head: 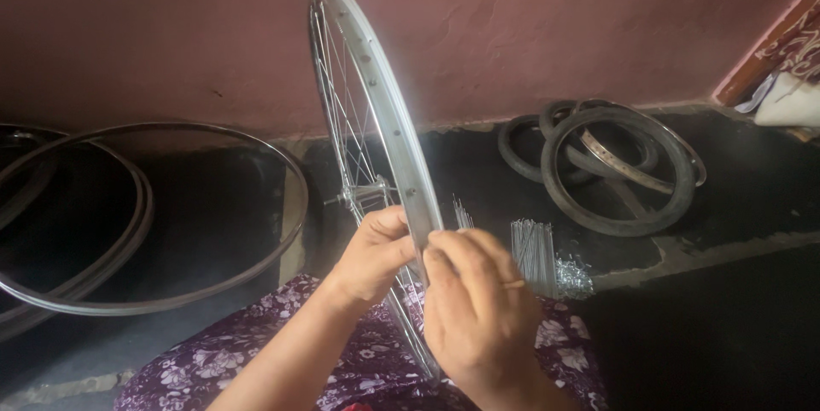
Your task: The person sits on the floor with a partially laced bicycle wheel on their lap and threads spokes through the hub and rim, tightening and seating each spoke by hand. They rotate the wheel to reach new spoke holes and take new spokes from a bundle beside them.
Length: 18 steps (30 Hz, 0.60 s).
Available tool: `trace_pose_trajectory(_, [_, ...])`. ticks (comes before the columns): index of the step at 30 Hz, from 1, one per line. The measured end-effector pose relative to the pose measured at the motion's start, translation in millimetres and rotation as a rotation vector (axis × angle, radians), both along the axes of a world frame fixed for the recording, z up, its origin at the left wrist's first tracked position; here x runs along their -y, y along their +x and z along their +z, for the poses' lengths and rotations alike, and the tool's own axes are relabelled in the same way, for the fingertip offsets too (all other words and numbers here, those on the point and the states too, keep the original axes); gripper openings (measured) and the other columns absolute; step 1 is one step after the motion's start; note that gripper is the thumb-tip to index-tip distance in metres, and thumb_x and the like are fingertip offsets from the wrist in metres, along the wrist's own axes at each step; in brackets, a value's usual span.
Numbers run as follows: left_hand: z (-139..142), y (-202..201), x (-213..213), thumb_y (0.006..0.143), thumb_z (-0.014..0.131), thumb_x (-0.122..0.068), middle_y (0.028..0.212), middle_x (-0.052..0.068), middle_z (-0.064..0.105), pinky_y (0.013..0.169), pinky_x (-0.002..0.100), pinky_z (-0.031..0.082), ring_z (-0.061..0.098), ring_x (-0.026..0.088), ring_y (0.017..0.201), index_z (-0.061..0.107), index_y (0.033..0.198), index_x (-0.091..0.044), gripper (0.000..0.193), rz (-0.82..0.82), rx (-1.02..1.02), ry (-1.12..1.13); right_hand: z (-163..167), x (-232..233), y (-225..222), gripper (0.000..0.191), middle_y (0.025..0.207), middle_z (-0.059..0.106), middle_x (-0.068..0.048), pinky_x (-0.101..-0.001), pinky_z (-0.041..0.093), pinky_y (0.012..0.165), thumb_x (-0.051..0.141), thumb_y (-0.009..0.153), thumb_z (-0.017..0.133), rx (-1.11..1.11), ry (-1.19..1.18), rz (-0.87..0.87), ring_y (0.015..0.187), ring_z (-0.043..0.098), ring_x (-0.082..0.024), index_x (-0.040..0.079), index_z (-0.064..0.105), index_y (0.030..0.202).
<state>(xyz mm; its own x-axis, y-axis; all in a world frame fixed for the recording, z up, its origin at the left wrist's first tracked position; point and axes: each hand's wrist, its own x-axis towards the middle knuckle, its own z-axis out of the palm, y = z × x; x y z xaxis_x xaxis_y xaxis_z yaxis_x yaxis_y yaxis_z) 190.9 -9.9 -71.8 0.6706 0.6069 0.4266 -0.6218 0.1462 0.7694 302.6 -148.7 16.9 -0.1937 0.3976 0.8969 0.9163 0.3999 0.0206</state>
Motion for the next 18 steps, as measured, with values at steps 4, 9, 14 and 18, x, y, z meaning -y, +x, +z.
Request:
trace_pose_trajectory(4, [-2,-3,-2,0.092,0.079,-0.018,0.105,0.003,0.073,0.091,0.032,0.054,0.067,0.013,0.096,0.073,0.112,-0.005,0.025,-0.029,0.001,0.014,-7,0,2,0.028,0.117,0.065,-0.014,-0.0422,0.057,0.091,-0.001,0.080,0.070,-0.041,0.028,-0.013,0.107,0.067,-0.035,-0.002,0.071,0.109])
trace_pose_trajectory(9, [-3,-6,2,0.099,0.075,-0.022,0.107,0.000,0.069,0.092,0.031,0.052,0.063,0.012,0.100,0.075,0.110,-0.001,0.023,0.058,-0.041,0.059,-20,-3,-2,0.033,0.118,0.064,-0.015,-0.0423,0.056,0.095,0.000,0.081,0.070,-0.108,0.074,0.018,0.109,0.066,-0.033,-0.001,0.071,0.114])
trace_pose_trajectory(14, [1,-8,4,0.099,0.073,-0.023,0.109,-0.001,0.066,0.090,0.030,0.051,0.062,0.011,0.100,0.075,0.110,-0.001,0.025,0.085,-0.075,0.061,-24,-4,-2,0.035,0.121,0.062,-0.016,-0.0434,0.054,0.097,0.000,0.079,0.068,-0.142,0.052,0.002,0.111,0.065,-0.034,0.003,0.071,0.114])
trace_pose_trajectory(18, [-1,-7,3,0.088,0.077,-0.020,0.108,0.003,0.068,0.092,0.031,0.051,0.062,0.013,0.100,0.070,0.115,-0.007,0.031,0.044,-0.009,-0.003,-28,-4,1,0.035,0.123,0.062,-0.016,-0.0436,0.054,0.098,0.000,0.080,0.067,-0.168,0.027,0.031,0.113,0.065,-0.034,0.003,0.070,0.115])
